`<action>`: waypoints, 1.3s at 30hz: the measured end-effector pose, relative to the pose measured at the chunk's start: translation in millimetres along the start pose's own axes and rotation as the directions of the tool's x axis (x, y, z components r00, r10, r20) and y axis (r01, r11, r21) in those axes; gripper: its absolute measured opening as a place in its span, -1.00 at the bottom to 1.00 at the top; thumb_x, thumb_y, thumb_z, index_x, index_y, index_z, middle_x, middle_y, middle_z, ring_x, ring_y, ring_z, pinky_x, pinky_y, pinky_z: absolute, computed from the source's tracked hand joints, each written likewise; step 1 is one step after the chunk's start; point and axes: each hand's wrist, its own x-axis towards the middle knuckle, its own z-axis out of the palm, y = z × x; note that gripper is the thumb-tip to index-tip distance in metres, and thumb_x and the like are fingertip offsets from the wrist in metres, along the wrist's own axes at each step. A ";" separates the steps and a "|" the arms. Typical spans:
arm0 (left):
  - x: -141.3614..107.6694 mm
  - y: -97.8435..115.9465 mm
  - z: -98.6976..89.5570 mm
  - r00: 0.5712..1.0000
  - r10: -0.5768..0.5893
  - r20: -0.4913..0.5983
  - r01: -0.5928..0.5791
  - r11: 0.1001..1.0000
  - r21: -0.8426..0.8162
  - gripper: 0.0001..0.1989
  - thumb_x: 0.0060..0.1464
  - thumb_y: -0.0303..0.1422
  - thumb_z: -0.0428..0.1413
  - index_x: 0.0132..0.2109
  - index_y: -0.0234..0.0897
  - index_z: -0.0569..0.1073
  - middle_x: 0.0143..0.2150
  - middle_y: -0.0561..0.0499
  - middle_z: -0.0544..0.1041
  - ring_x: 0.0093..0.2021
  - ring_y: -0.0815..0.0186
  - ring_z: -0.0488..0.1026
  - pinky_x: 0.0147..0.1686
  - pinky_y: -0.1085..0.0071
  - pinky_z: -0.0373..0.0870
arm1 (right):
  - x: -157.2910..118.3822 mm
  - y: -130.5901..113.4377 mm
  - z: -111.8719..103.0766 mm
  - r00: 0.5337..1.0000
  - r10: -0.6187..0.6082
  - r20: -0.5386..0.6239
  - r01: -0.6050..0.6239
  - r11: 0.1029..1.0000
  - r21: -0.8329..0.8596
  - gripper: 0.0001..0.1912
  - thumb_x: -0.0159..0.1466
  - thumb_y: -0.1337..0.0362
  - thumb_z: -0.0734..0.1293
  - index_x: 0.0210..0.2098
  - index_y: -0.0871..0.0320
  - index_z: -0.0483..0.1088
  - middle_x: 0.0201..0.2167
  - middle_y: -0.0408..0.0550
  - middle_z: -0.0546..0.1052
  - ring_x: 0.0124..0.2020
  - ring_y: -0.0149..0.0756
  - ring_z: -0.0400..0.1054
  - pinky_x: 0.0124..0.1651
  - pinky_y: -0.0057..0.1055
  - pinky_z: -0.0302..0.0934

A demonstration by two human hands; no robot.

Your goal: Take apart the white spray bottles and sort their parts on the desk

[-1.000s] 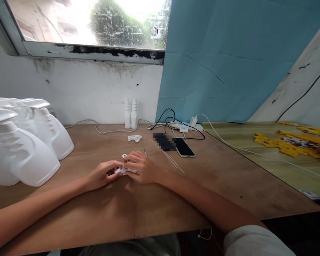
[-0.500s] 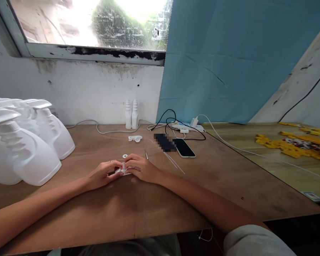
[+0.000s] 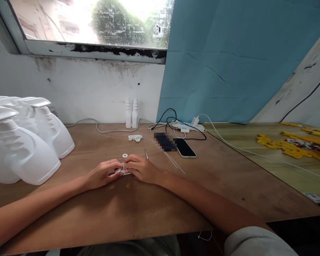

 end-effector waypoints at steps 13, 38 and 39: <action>0.3 2.5 -0.9 1.000 0.006 0.002 -0.006 0.997 0.082 -0.79 0.21 -0.26 -0.04 -0.10 -0.25 0.36 -0.28 -0.01 0.40 -0.35 0.40 0.32 -0.29 0.49 0.29 | 4.7 6.0 -39.8 0.854 0.518 0.051 -0.510 0.852 -0.120 -0.74 0.36 0.23 0.16 -0.10 0.21 0.40 -0.05 0.02 0.44 -0.15 -0.42 0.35 -0.05 -0.48 0.24; 2.6 8.1 -2.5 1.000 -0.023 0.002 0.023 0.999 -0.025 -0.67 0.16 -0.27 0.02 0.07 -0.23 0.32 -0.14 -0.05 0.46 -0.27 0.38 0.36 -0.21 0.46 0.33 | -25.8 48.6 -112.2 -0.018 0.883 0.469 -0.867 0.220 -0.448 -0.88 -0.04 0.35 0.32 -0.63 0.29 0.33 -0.69 -0.13 0.34 -0.66 -0.50 0.19 -0.58 -0.56 -0.01; 2.4 7.9 -2.5 1.000 -0.023 0.006 0.023 0.999 -0.028 -0.66 0.16 -0.27 0.02 0.07 -0.23 0.32 -0.13 -0.05 0.46 -0.26 0.37 0.36 -0.21 0.46 0.33 | -25.8 48.8 -112.5 0.006 0.877 0.481 -0.886 0.228 -0.405 -0.88 -0.05 0.35 0.32 -0.63 0.29 0.32 -0.69 -0.13 0.34 -0.67 -0.51 0.17 -0.60 -0.56 -0.03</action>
